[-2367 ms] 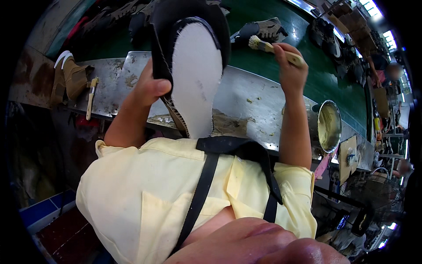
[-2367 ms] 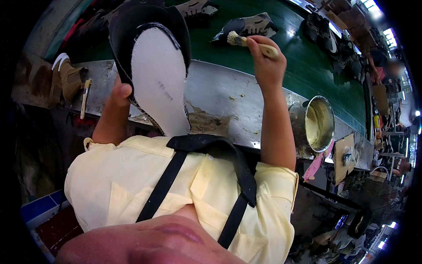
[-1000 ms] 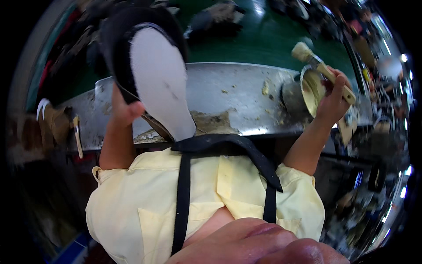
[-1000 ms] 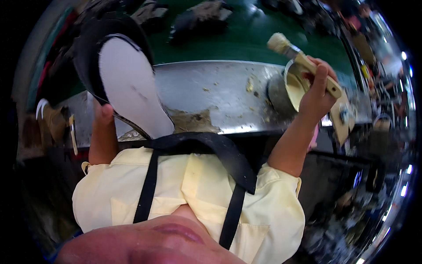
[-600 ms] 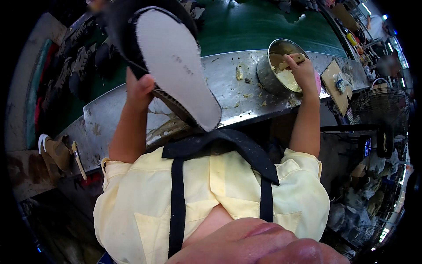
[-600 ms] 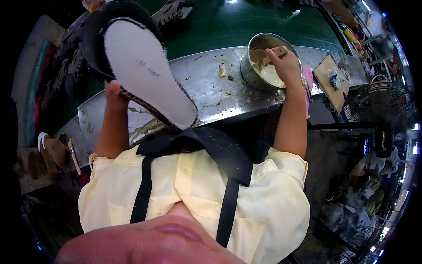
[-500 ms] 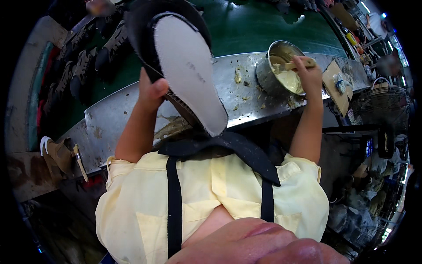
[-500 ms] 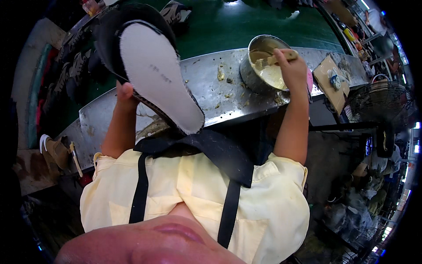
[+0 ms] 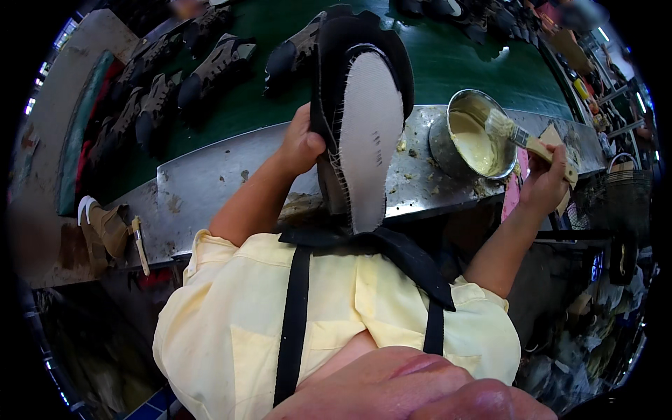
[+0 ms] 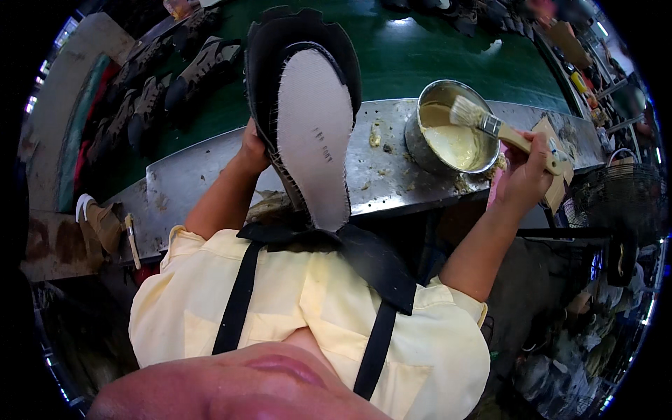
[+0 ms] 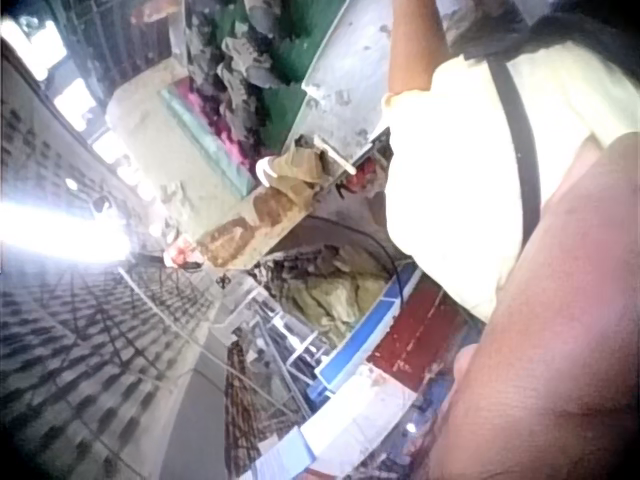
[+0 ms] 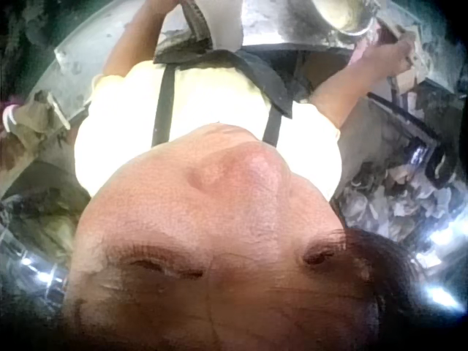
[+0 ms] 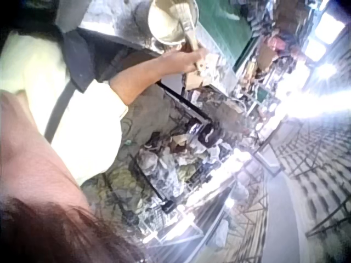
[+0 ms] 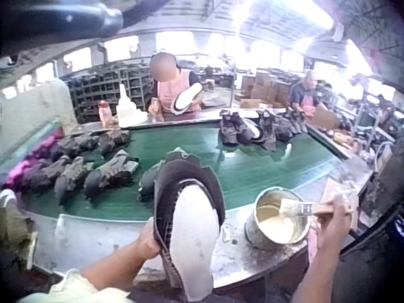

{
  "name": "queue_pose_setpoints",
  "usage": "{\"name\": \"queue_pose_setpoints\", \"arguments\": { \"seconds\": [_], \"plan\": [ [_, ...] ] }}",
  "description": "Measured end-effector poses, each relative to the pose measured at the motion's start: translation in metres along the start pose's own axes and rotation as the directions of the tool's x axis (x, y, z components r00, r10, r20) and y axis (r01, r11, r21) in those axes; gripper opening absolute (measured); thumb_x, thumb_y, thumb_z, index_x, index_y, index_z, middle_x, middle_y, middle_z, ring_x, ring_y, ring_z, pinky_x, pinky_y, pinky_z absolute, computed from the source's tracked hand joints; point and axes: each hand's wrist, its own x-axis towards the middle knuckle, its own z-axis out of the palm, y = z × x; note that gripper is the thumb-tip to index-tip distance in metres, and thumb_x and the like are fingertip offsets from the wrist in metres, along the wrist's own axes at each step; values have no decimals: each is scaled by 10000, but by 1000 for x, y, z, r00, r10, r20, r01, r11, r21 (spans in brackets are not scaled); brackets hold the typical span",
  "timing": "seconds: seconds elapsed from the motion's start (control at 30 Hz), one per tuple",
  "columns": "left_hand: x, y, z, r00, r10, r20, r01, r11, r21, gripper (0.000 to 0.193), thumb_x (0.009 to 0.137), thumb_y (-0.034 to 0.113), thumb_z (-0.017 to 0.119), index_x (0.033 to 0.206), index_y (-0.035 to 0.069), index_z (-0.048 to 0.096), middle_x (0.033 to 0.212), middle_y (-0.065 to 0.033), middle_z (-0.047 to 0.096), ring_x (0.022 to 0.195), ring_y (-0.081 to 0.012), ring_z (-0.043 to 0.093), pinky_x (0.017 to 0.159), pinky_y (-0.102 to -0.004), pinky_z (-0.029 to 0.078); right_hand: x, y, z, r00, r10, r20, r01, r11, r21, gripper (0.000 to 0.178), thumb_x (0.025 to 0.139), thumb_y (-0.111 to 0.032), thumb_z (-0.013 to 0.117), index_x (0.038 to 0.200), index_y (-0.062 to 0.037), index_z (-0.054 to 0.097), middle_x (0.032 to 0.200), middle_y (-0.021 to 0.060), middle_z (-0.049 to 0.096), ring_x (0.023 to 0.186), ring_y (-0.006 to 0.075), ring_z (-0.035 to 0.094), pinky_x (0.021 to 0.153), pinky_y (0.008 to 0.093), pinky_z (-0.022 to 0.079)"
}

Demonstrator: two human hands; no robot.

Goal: The person applies glue to the bottom of shoe uppers using a brush and then places them on a conveyor belt.

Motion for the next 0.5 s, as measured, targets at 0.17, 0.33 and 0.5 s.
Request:
{"name": "queue_pose_setpoints", "arguments": {
  "seconds": [0.17,0.33,0.5],
  "plan": [
    [8,-1,2,999,-38,39,40,998,-44,936,675,771,501,1145,-39,488,1039,-64,572,951,-120,510,834,-259,406,-30,-35,73,960,-71,271,13,978,209,250,859,-236,567,784,-2,610,752,125,638,637,157,598,558,227,461],
    [10,-6,0,994,-51,99,56,997,-51,909,682,755,515,1149,-24,488,1037,-55,564,955,-118,503,842,-254,399,-45,-39,122,884,-151,441,63,976,208,283,874,-264,562,788,-1,620,736,138,656,619,137,604,530,216,451],
    [9,-6,0,994,-6,109,9,1000,-27,895,704,742,504,1163,-27,481,1050,-48,554,971,-112,489,856,-256,390,-64,-33,126,829,-141,541,59,984,166,227,876,-211,566,786,-9,616,729,115,647,656,158,620,584,247,489]
  ]
}}
